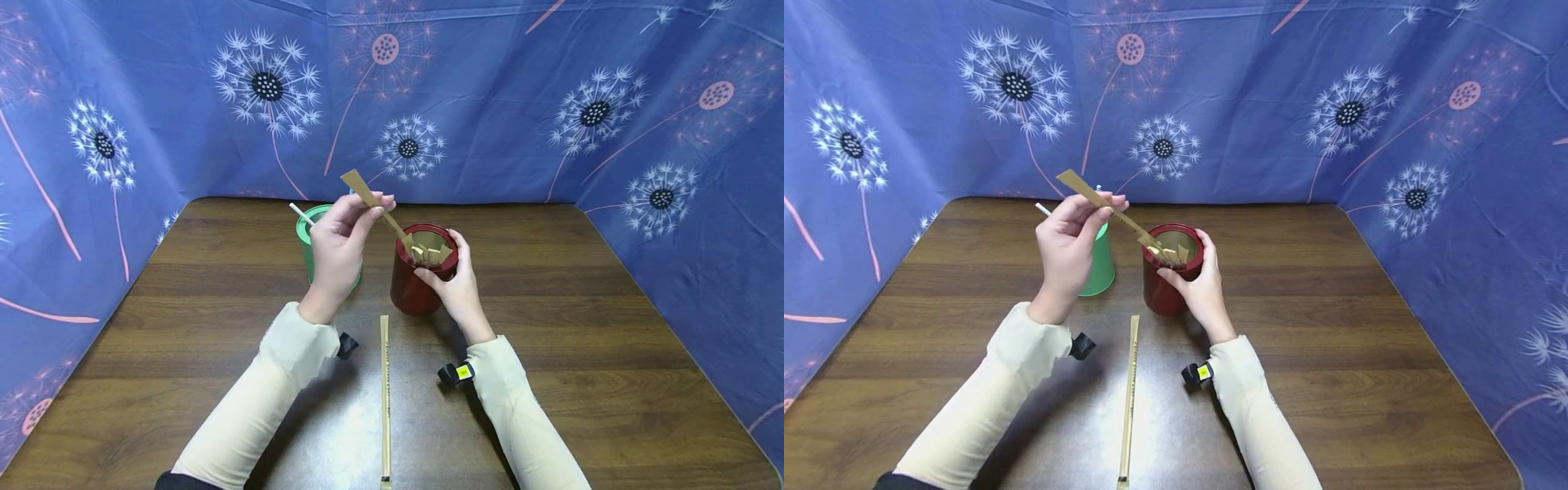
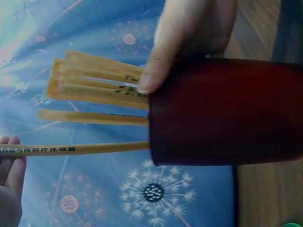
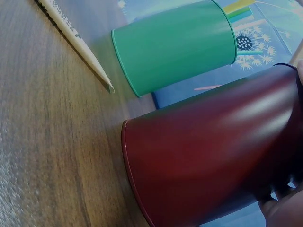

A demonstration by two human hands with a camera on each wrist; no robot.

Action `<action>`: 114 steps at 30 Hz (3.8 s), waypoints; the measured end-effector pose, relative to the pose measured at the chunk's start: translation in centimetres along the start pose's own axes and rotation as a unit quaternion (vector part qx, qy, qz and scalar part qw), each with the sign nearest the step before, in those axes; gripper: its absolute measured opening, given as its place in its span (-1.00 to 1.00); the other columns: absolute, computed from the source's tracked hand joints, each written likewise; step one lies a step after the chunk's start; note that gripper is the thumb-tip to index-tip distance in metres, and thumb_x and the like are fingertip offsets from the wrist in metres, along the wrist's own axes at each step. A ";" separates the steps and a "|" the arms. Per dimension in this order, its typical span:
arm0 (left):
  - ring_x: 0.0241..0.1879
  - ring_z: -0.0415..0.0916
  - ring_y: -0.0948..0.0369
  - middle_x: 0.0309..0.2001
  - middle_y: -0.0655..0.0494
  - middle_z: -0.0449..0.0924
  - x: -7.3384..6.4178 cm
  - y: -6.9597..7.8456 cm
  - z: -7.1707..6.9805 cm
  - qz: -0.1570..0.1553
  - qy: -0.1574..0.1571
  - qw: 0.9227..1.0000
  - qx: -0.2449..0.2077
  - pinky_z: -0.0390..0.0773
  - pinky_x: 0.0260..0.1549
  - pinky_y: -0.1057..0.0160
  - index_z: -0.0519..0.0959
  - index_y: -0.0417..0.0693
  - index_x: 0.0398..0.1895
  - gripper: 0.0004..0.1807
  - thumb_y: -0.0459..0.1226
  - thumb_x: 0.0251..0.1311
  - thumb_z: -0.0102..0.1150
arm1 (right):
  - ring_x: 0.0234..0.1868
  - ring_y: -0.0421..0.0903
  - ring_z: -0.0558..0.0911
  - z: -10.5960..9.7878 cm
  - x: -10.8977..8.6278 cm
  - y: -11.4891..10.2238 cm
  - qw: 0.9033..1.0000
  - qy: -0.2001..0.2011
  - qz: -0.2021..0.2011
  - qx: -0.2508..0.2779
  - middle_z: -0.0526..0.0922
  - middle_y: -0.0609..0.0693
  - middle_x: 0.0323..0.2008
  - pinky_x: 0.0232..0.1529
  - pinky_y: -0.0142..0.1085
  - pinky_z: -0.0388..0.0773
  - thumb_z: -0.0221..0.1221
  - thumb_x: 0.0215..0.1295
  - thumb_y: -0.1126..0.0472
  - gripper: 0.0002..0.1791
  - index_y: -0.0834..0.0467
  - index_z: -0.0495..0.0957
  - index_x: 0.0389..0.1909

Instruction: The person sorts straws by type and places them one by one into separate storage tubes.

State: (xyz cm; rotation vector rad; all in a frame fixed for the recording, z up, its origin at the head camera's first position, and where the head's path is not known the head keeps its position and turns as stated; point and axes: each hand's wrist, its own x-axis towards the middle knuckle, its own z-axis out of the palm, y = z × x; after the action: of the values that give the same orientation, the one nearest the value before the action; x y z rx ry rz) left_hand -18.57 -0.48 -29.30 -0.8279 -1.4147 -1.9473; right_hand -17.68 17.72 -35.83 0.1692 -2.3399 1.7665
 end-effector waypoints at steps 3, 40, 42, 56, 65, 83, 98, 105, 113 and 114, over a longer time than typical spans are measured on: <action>-0.12 0.70 0.10 -0.21 -0.02 0.72 -0.2 -0.6 0.0 -0.021 -0.009 1.000 0.020 0.61 0.01 0.07 0.51 -0.60 -0.17 -0.83 -0.57 0.22 0.08 | 0.37 0.04 0.29 0.0 0.1 0.2 1.000 -0.001 0.002 0.003 0.23 0.17 0.40 0.42 -0.07 0.18 0.31 0.15 0.30 -0.07 0.17 -0.02 0.46; -0.13 0.70 0.09 -0.17 -0.10 0.74 -3.5 -4.9 2.4 -0.114 -0.136 0.951 0.253 0.66 -0.13 0.24 0.65 -0.29 -0.13 -0.80 -0.39 0.20 0.23 | 0.40 0.05 0.26 0.0 0.0 0.3 1.000 0.003 -0.009 -0.002 0.19 0.23 0.42 0.42 -0.06 0.17 0.30 0.15 0.32 -0.07 0.16 -0.01 0.47; -0.13 0.70 0.12 -0.17 -0.07 0.74 -3.6 -4.9 2.5 -0.110 -0.143 0.947 0.268 0.66 -0.13 0.25 0.66 -0.26 -0.12 -0.80 -0.37 0.20 0.23 | 0.40 0.05 0.25 0.0 0.0 0.2 1.000 0.001 -0.012 0.004 0.19 0.24 0.42 0.42 -0.05 0.16 0.29 0.15 0.34 -0.08 0.16 -0.02 0.47; -0.08 0.68 0.08 -0.07 -0.14 0.70 -4.1 -4.4 2.5 -0.115 -0.158 0.950 0.242 0.63 -0.07 0.32 0.61 -0.28 -0.06 -0.76 -0.40 0.21 0.23 | 0.36 0.07 0.29 0.0 0.0 0.4 1.000 -0.002 -0.024 0.011 0.26 0.27 0.36 0.41 -0.05 0.17 0.29 0.15 0.34 -0.07 0.22 -0.04 0.46; -0.06 0.67 0.00 -0.07 -0.22 0.68 -4.5 -2.8 1.5 -0.092 -0.113 0.974 0.174 0.62 -0.03 0.30 0.59 -0.37 -0.05 -0.75 -0.47 0.19 0.21 | 0.34 0.05 0.32 0.1 0.0 0.2 1.000 0.007 -0.009 0.007 0.25 0.23 0.37 0.40 -0.08 0.21 0.31 0.12 0.29 -0.06 0.18 -0.02 0.46; -0.10 0.68 0.04 -0.13 -0.17 0.71 -7.4 -2.1 -1.2 -0.157 -0.099 0.965 0.183 0.62 -0.06 0.32 0.61 -0.33 -0.10 -0.78 -0.43 0.20 0.22 | 0.37 0.03 0.29 0.1 -0.1 0.0 1.000 0.007 -0.008 0.008 0.26 0.22 0.37 0.43 -0.09 0.16 0.32 0.12 0.30 -0.07 0.19 -0.01 0.45; -0.04 0.65 0.10 -0.08 -0.09 0.70 -7.0 -2.7 -4.2 -0.177 -0.440 0.867 0.154 0.61 -0.02 0.18 0.63 -0.22 -0.05 -0.71 -0.39 0.12 0.30 | 0.40 0.02 0.26 0.0 -0.1 0.2 1.000 0.003 -0.007 -0.002 0.24 0.17 0.40 0.44 -0.06 0.13 0.32 0.13 0.26 -0.05 0.17 -0.02 0.46; -0.02 0.61 0.22 -0.09 0.03 0.70 -7.3 -3.3 -4.7 -0.130 -0.591 0.768 0.208 0.53 0.07 0.34 0.65 -0.17 -0.07 -0.73 -0.31 0.14 0.30 | 0.40 -0.04 0.25 -0.2 1.1 2.8 1.000 0.001 0.004 -0.001 0.21 0.09 0.42 0.44 -0.07 0.14 0.35 0.12 0.24 -0.03 0.06 -0.02 0.47; -0.11 0.57 0.38 -0.16 0.23 0.68 -7.9 -3.2 -3.9 -0.111 -0.677 0.677 0.264 0.43 0.13 0.28 0.69 -0.04 -0.16 -0.80 -0.34 0.12 0.32 | 0.38 -0.09 0.27 -0.1 1.1 2.8 1.000 0.001 0.002 0.010 0.24 0.06 0.40 0.43 -0.11 0.16 0.35 0.12 0.25 -0.03 -0.01 -0.01 0.47; -0.12 0.57 0.38 -0.18 0.22 0.68 -8.0 -3.2 -3.8 -0.111 -0.683 0.672 0.265 0.44 0.11 0.32 0.69 -0.05 -0.18 -0.81 -0.36 0.11 0.32 | 0.38 -0.07 0.26 0.0 1.0 2.6 1.000 -0.001 0.002 0.011 0.24 0.09 0.41 0.43 -0.11 0.15 0.34 0.13 0.26 -0.04 0.02 -0.02 0.47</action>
State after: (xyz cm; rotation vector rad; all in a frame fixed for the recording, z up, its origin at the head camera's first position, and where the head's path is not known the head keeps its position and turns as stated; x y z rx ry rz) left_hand -16.47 -2.48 -38.20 -2.0095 -2.7665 -0.6004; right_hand -19.22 18.51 -37.98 0.1692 -2.3239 1.7957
